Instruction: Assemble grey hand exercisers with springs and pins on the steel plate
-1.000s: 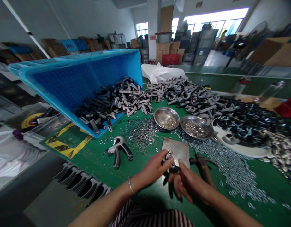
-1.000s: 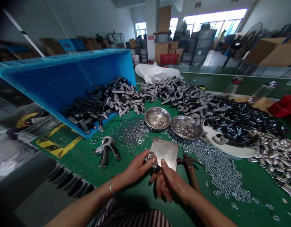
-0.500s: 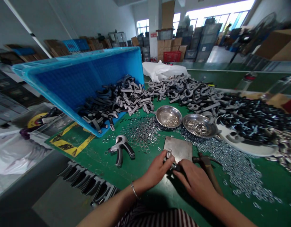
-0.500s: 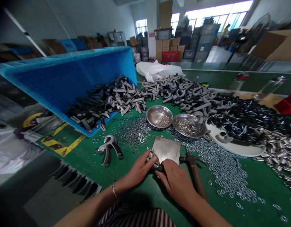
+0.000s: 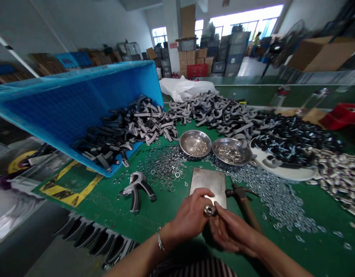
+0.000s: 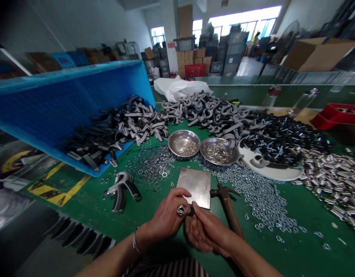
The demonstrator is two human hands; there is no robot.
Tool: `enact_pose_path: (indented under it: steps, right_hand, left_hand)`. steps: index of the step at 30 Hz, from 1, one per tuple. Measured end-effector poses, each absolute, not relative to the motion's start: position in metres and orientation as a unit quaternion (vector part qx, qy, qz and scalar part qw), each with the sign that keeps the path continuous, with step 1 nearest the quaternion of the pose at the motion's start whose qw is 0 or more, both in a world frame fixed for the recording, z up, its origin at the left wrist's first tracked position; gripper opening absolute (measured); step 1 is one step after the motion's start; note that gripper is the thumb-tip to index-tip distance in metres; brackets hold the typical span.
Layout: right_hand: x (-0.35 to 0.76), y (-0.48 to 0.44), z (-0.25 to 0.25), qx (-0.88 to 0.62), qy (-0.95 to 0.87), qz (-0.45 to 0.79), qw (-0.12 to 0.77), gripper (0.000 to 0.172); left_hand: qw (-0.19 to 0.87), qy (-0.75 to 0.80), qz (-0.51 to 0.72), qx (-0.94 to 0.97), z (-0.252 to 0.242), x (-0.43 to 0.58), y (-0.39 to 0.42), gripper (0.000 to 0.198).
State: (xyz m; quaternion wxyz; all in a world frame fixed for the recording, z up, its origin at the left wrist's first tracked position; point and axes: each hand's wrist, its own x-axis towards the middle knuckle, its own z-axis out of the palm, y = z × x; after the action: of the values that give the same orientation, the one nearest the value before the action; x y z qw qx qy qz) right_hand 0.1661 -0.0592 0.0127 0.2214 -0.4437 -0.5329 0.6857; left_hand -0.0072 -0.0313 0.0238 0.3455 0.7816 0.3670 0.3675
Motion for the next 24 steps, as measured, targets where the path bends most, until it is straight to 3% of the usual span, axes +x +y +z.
enact_pose_path:
  steps: [4,9,12,14,18,21,24]
  right_hand:
    - [0.169,-0.06,0.013,-0.497,-0.545,0.602,0.305,0.046]
    - [0.17,-0.063,0.014,-0.436,-0.501,0.708,0.242,0.062]
    - [0.172,-0.065,0.018,-0.486,-0.561,0.583,0.332,0.048]
    - [0.171,-0.069,0.018,-0.482,-0.543,0.586,0.359,0.046]
    - [0.171,-0.074,0.012,-0.399,-0.428,0.754,0.298,0.058]
    - [0.177,-0.069,0.011,-0.438,-0.478,0.696,0.31,0.062]
    - [0.186,-0.062,0.008,-0.469,-0.51,0.668,0.271,0.066]
  left_hand:
    - [0.343,0.439,0.42,0.717,0.017,-0.003,-0.033,0.019]
    - [0.301,0.331,0.387,0.806,0.015,0.001,-0.034,0.011]
    - [0.352,0.427,0.425,0.716,0.016,0.009,-0.033,0.019]
    - [0.353,0.454,0.442,0.689,0.016,0.011,-0.033,0.022]
    - [0.291,0.337,0.416,0.793,0.016,0.006,-0.035,0.015]
    - [0.292,0.348,0.392,0.8,0.019,0.009,-0.023,0.019]
    - [0.265,0.406,0.268,0.832,0.021,0.023,0.008,0.023]
